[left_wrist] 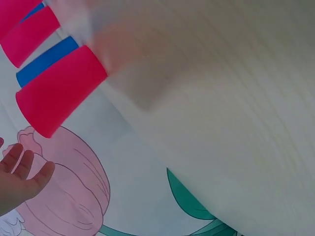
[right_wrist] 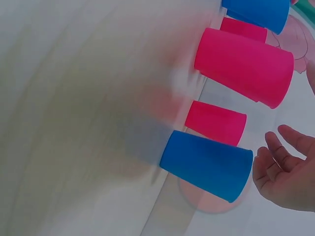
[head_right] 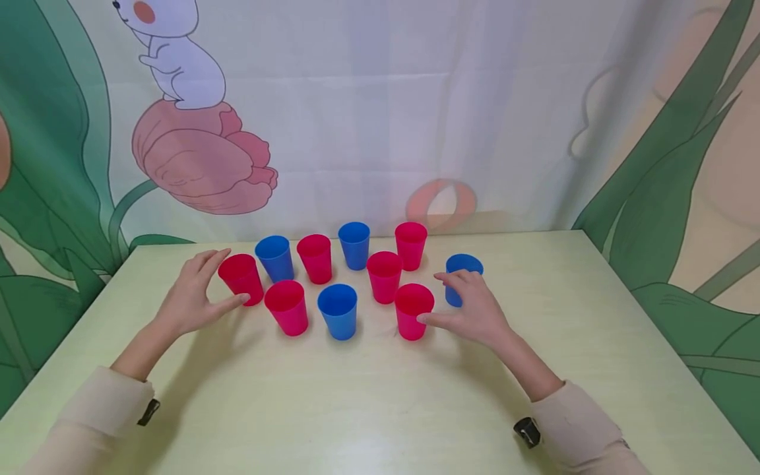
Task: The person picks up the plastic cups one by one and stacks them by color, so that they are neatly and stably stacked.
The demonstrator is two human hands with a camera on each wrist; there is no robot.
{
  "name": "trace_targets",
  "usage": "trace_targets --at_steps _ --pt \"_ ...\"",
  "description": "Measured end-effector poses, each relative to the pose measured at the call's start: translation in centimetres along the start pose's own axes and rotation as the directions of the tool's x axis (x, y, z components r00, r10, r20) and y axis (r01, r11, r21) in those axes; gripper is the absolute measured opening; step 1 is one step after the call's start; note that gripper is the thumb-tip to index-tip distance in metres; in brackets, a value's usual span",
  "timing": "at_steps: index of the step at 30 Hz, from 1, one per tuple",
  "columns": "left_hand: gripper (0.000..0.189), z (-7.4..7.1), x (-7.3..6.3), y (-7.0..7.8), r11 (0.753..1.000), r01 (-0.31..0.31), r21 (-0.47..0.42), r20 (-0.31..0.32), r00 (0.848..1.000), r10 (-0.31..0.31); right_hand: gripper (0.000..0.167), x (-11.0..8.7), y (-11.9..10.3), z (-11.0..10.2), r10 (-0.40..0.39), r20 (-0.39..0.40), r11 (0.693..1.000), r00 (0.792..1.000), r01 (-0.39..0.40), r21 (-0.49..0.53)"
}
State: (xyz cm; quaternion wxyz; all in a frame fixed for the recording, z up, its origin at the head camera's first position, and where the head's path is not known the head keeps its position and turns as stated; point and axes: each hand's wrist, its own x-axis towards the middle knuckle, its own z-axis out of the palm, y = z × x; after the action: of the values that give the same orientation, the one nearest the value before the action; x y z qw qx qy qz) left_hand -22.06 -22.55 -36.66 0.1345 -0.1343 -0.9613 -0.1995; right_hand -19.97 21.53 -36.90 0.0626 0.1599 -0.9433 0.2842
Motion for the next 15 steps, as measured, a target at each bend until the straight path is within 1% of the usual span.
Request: trace_targets --at_steps 4,7,10,15 --pt "0.087 -0.2 0.8 -0.7 0.991 0.110 -0.075 0.060 0.993 -0.105 0.076 0.2 -0.1 0.5 0.018 0.019 0.998 1.000 -0.019 0.055" --pt "0.088 -0.3 1.2 -1.3 0.977 0.167 -0.130 0.093 0.983 -0.155 0.077 0.4 -0.3 0.8 0.030 0.035 0.996 0.999 -0.033 0.077" --pt "0.088 -0.2 1.6 -1.8 0.967 0.199 -0.159 0.125 0.976 -0.181 0.078 0.4 -0.5 1.1 0.036 0.050 0.996 0.998 -0.040 0.086" --pt "0.087 0.1 2.2 -2.3 0.953 0.234 -0.191 0.178 0.963 -0.201 0.078 0.6 -0.5 1.5 0.046 0.072 0.992 0.996 -0.054 0.111"
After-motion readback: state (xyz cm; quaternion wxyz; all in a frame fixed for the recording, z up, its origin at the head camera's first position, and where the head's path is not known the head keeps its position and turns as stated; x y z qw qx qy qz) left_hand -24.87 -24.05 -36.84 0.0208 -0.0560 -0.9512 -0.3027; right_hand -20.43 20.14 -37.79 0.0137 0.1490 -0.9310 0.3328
